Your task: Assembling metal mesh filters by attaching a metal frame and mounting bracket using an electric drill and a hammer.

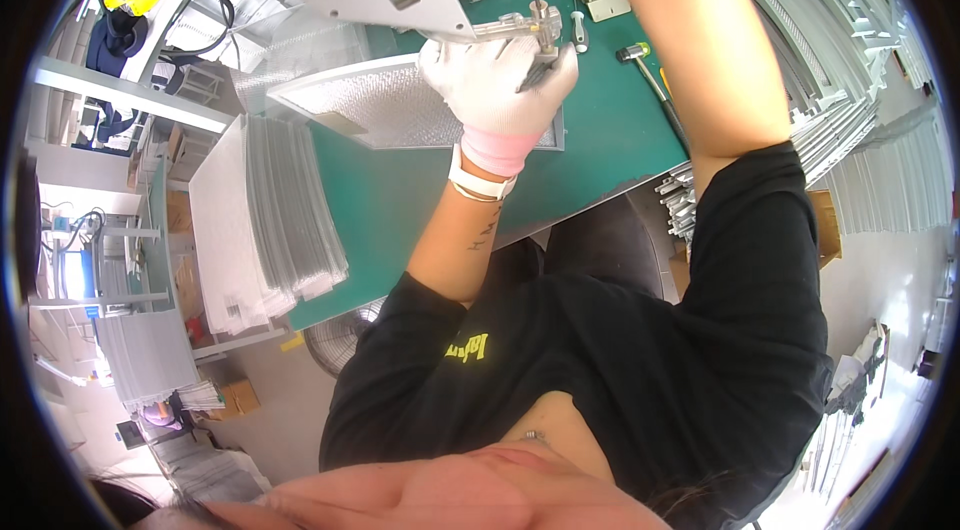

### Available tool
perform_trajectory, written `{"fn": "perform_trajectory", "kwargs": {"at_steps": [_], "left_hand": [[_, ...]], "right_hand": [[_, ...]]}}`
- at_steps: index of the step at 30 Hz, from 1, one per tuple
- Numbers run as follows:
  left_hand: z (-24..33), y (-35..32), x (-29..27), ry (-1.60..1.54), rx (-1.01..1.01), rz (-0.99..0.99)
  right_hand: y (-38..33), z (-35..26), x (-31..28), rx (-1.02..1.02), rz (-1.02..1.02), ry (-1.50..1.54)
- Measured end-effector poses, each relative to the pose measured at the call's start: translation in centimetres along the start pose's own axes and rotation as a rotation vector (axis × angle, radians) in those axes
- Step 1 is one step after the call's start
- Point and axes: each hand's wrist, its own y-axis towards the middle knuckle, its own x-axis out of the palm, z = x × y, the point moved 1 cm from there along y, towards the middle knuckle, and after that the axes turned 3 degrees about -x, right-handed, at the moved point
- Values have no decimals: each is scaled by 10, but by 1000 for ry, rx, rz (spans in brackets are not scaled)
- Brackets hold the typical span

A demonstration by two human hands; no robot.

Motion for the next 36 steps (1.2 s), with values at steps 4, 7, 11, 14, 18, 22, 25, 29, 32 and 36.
{"fn": "perform_trajectory", "kwargs": {"at_steps": [4, 7, 11, 14, 18, 22, 25, 29, 32, 36], "left_hand": [[0, -10, -3, -112, -164, -231], [1, 2, -1, -163, -46, -88], [2, 6, -7, -154, 8, -148], [0, 8, -9, -151, -38, -233], [3, 10, -10, -178, -6, -244], [3, 10, -8, -160, -16, -281], [5, 7, -8, -213, -41, -301], [-2, -4, -7, -159, -9, -269], [1, -12, -7, -238, -127, -210], [15, -2, -21, -115, -4, -89]], "right_hand": [[-4, 30, -38, -321, -404, -733], [6, 27, -45, -185, -512, -589], [18, 31, -51, -42, -487, -513], [16, 37, -53, 40, -542, -435], [12, 38, -55, 133, -573, -365], [6, 38, -55, 183, -498, -55], [5, 44, -59, -13, -285, -146], [12, 29, -85, -7, -349, 39], [12, 25, -97, 82, -541, -7], [-5, 14, -36, 14, -678, -114]]}}
